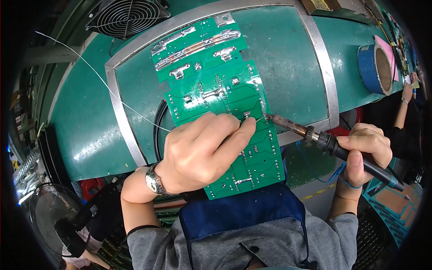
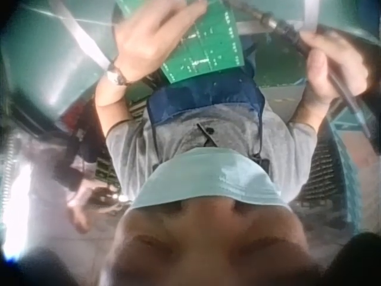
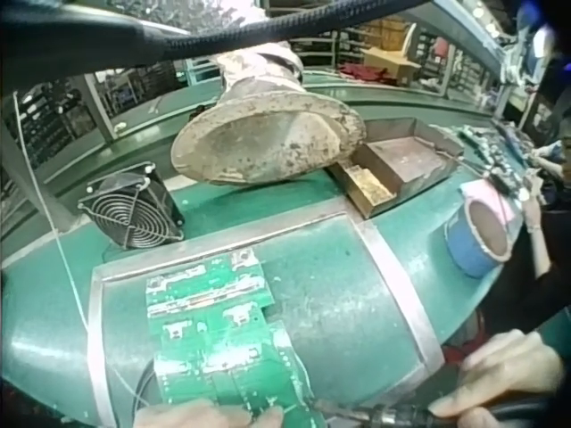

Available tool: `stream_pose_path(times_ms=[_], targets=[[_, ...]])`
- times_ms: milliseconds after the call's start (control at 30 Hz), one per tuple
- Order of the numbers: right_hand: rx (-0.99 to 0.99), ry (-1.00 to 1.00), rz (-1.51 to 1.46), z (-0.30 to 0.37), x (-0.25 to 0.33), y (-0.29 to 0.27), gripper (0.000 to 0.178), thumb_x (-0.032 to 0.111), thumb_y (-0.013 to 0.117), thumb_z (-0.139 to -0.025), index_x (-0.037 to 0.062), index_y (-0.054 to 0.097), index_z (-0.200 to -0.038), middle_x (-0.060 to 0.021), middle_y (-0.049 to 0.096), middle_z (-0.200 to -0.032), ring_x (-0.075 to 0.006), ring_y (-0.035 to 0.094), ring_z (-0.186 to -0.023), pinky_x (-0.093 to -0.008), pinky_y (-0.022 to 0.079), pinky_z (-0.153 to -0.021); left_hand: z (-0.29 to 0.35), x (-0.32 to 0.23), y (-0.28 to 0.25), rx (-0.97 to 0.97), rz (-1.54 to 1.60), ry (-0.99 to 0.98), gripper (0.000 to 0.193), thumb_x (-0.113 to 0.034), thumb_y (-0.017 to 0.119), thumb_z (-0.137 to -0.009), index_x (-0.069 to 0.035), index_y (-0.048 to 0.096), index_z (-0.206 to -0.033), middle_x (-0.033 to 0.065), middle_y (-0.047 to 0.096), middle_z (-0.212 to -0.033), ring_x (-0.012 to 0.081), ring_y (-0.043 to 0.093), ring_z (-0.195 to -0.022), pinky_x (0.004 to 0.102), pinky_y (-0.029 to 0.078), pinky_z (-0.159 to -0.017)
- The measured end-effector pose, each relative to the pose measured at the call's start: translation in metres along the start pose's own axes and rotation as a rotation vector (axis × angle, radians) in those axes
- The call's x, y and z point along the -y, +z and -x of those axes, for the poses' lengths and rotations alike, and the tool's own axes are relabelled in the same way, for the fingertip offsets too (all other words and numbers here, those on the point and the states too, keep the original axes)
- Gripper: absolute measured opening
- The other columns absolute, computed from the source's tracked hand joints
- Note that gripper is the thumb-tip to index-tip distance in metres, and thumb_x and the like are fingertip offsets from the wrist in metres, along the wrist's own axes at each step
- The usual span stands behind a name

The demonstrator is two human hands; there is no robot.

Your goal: The person solders electronic components and wires onto a green printed circuit board using a soldering iron and solder wire.

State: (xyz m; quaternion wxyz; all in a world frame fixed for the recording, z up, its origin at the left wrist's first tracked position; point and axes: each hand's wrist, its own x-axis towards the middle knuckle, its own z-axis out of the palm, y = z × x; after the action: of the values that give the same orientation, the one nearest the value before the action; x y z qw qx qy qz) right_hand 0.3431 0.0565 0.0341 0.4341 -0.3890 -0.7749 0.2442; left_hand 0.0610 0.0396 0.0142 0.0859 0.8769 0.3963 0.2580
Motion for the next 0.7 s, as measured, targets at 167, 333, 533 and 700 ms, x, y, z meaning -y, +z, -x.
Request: stream_pose_path(times_ms=[167, 333, 533, 700], targets=[[-0.027, -0.013, -0.001, 0.005, 0.001, -0.008, 0.034, 0.033, 0.066, -0.081, 0.0004, 0.065, -0.071, -0.0056, 0.061, -0.054, -0.0127, 0.051, -0.039, -0.0241, 0.041, -0.042, 0.001, -0.005, -0.007, 0.012, 0.045, -0.010, 0.033, 0.000, 0.076, -0.061, -0.004, 0.072, -0.094, 0.0032, 0.053, -0.075, 0.0150, 0.055, -0.059, 0.0268, 0.044, -0.048], [-0.009, 0.015, -0.007, 0.012, 0.007, -0.009, 0.034, 0.033, 0.066, -0.082, 0.0012, 0.064, -0.070, -0.0049, 0.060, -0.053, -0.0127, 0.051, -0.038, -0.0240, 0.039, -0.040, 0.000, -0.011, -0.002, 0.044, 0.083, 0.048, 0.032, -0.001, 0.074, -0.063, -0.004, 0.071, -0.095, 0.0035, 0.053, -0.075, 0.0156, 0.055, -0.059, 0.0274, 0.044, -0.048], [0.009, -0.016, -0.049, 0.016, 0.008, -0.003, 0.029, 0.028, 0.066, -0.081, 0.0006, 0.064, -0.072, -0.0049, 0.060, -0.052, -0.0130, 0.050, -0.037, -0.0238, 0.038, -0.039, 0.003, -0.011, -0.002, 0.078, 0.064, 0.042, 0.033, -0.002, 0.073, -0.063, -0.003, 0.071, -0.095, 0.0039, 0.054, -0.075, 0.0154, 0.055, -0.059, 0.0273, 0.044, -0.047], [-0.008, 0.011, -0.051, 0.019, 0.015, -0.014, 0.032, 0.031, 0.065, -0.083, 0.0018, 0.064, -0.069, -0.0034, 0.059, -0.051, -0.0131, 0.049, -0.036, -0.0230, 0.038, -0.038, 0.006, -0.015, -0.012, 0.031, 0.057, 0.021, 0.030, -0.003, 0.071, -0.062, -0.004, 0.072, -0.092, 0.0031, 0.055, -0.074, 0.0148, 0.055, -0.060, 0.0264, 0.044, -0.048]])
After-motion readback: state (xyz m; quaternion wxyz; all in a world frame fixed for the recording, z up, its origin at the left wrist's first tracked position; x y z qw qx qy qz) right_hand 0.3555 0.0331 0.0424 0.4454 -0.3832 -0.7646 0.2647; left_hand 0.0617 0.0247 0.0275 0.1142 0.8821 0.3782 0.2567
